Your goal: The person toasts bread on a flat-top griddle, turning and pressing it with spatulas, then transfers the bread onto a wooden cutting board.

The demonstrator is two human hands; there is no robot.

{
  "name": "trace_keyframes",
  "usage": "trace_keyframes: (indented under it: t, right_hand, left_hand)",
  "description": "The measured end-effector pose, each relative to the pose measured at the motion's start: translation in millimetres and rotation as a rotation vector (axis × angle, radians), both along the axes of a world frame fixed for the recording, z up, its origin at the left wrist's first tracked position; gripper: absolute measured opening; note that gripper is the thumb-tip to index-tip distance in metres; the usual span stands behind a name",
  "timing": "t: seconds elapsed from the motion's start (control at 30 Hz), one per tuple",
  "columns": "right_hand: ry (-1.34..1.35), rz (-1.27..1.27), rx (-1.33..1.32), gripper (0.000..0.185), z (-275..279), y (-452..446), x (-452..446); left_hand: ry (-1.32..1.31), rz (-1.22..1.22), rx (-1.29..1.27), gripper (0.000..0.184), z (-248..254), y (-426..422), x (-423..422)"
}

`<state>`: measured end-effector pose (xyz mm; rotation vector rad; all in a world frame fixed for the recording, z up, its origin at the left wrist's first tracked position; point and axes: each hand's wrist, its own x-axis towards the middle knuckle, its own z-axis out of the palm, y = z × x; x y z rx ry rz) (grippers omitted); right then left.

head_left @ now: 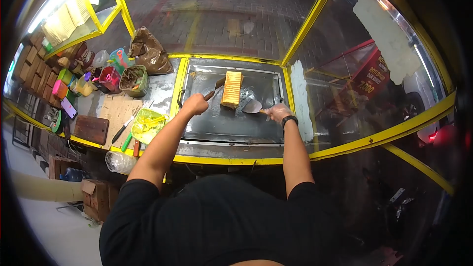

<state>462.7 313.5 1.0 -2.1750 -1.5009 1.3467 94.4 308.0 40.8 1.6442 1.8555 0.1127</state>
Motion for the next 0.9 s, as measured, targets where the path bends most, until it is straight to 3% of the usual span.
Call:
trace_keyframes:
  t: [0.1,0.2,0.23,0.33,0.37,0.5,0.6,0.8,0.9]
  right_hand:
    - [0.095,-0.041,-0.035,0.035,15.8,-13.9,-22.8]
    - [0.269,-0.145,-0.038,0.027,-41.0,-6.8,-28.5]
    - [0.368,-0.249,-0.084,0.031,-48.5,-10.3,-31.4]
    - [0.315,-0.201,0.112,0.035,-61.8,-20.5,-44.0]
    - [0.360,-0.239,0.117,0.035,-63.9,-25.6,-44.9]
    - [0.271,-0.194,0.246,0.025,-83.9,-29.5,-43.9]
    - [-0.104,-0.099,0.712,0.024,-100.5,-29.8,-45.7]
    - [-0.302,-0.044,0.719,0.022,-45.9,-45.9,-67.1]
    - [-0.283,-0.018,0.671,0.019,-19.2,-60.4,-85.7]
  left_hand:
    - [0.109,-0.131,0.151,0.035,-43.8,39.4,0.6]
    - [-0.025,-0.111,-0.053,0.035,-12.4,43.6,10.5]
    - [-0.031,-0.135,-0.001,0.032,-23.2,49.9,6.1]
    - [-0.054,-0.144,-0.157,0.031,-3.2,51.5,6.5]
    - [-0.031,-0.277,-0.048,0.029,-25.7,62.6,-3.7]
    - [-0.010,-0.330,0.101,0.036,-34.3,59.3,-6.1]
    - [-0.074,-0.337,0.193,0.037,-33.5,51.7,-6.1]
    - [0.070,-0.251,0.277,0.023,-27.0,-3.4,24.4]
    - [-0.027,-0.168,0.312,0.023,-53.6,-32.9,31.8]
